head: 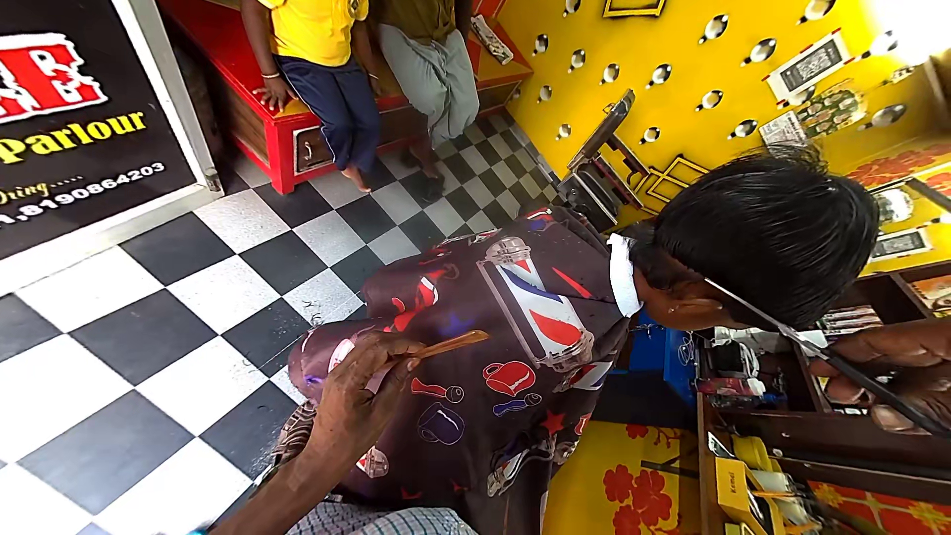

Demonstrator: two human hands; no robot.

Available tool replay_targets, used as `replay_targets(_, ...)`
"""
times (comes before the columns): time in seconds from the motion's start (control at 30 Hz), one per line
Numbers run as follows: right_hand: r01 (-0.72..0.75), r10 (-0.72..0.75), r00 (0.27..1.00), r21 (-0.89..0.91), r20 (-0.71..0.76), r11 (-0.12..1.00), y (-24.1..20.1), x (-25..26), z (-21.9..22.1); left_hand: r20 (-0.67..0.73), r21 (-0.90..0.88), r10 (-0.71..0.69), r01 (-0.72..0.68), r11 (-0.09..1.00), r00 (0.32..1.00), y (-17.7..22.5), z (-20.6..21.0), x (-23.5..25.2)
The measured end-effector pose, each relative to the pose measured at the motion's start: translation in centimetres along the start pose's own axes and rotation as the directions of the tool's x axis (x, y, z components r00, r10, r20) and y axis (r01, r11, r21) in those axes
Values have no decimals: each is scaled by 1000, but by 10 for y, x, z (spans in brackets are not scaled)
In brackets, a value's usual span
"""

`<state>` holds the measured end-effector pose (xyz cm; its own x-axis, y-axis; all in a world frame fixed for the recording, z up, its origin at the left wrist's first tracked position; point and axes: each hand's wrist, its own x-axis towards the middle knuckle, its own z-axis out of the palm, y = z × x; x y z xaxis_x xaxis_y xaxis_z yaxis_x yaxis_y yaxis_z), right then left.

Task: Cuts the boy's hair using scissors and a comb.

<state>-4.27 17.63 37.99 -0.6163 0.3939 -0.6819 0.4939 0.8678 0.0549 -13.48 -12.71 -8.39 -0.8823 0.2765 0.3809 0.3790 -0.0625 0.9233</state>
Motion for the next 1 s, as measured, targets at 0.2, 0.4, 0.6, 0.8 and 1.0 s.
replay_targets(0.2,-300,288,953,-161,-94,940,-64,15,3,3,-21,10,-10,1000,1000,-4,1,0)
replay_targets(0.4,-54,54,999,-111,-3,992,-39,18,-12,16,-23,-14,14,1000,1000,-7,-2,-1)
replay_targets(0.6,-76,79,997,-165,16,983,-50,19,-12,7,-15,-25,25,1000,1000,-8,-7,-1)
replay_targets(0.8,-498,503,862,-307,-68,811,-121,31,9,15,-28,-16,16,999,1000,-13,-8,2)
replay_targets(1.0,-76,82,994,-74,70,994,-34,15,-2,12,-41,-12,13,999,1000,-14,-7,7)
